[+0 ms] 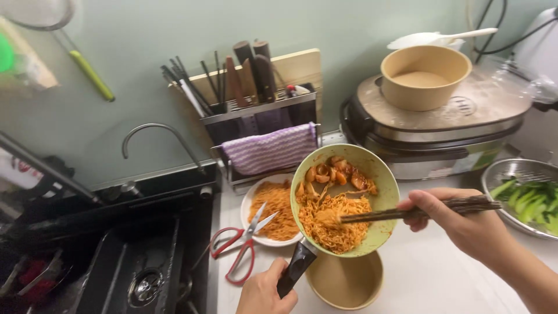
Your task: Preparing and stir-frying noodles with various sauces and ingredients in a kitchen setting.
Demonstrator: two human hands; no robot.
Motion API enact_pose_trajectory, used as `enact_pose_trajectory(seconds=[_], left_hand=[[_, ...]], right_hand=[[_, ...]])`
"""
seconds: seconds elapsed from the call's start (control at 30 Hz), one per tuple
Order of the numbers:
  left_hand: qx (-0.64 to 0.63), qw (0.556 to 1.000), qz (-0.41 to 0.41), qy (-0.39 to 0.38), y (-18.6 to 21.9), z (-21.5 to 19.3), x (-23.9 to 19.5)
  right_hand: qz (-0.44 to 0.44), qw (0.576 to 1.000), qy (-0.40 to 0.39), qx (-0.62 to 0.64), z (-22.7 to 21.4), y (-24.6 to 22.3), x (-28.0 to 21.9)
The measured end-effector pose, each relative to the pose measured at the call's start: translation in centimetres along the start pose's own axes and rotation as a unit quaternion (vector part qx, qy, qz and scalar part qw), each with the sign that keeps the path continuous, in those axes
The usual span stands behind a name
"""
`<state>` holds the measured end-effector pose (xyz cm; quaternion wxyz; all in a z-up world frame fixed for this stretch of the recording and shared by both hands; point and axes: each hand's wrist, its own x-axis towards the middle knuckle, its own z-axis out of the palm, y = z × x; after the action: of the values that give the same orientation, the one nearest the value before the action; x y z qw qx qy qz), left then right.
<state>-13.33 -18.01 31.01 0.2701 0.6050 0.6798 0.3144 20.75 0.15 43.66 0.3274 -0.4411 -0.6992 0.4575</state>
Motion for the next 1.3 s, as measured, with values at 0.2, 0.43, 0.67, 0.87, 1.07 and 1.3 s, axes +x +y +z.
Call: enact_pose_trajectory(seconds=[0.2,0.43,0.67,0.87,1.07,1.3], left_hand=[[-0.023,1.000,-0.003,0.000,-2.1,-0.1,-1.2],[-0.024,0.999,-0.010,0.034,-3.3,-0.1,-1.5],[-0.008,0.999,-0.035,0.021,-3.7,0.5,-2.4],[-0.009,0.999,-0.047,0.023,-3.5,0.1,-2.7],[0.027,0.999,-0.003,0.045,-4.2,0.3,-2.8],[0.011,0.998,-0.002,0.056,-4.5,0.2,-2.6]], right_hand=[[-0.100,0.994,-0.027,-0.024,5.9,0.5,0.6],[0.020,0.998,-0.052,0.020,5.6,-0.5,-0.6],[0.145,0.989,-0.012,0.033,4.1,-1.5,-1.7],[0.100,0.992,0.072,0.020,0.2,-0.8,-3.0],[0.016,0.991,0.135,0.018,0.3,2.9,-2.8],[0.116,0.986,0.102,0.054,2.4,3.1,-3.9]])
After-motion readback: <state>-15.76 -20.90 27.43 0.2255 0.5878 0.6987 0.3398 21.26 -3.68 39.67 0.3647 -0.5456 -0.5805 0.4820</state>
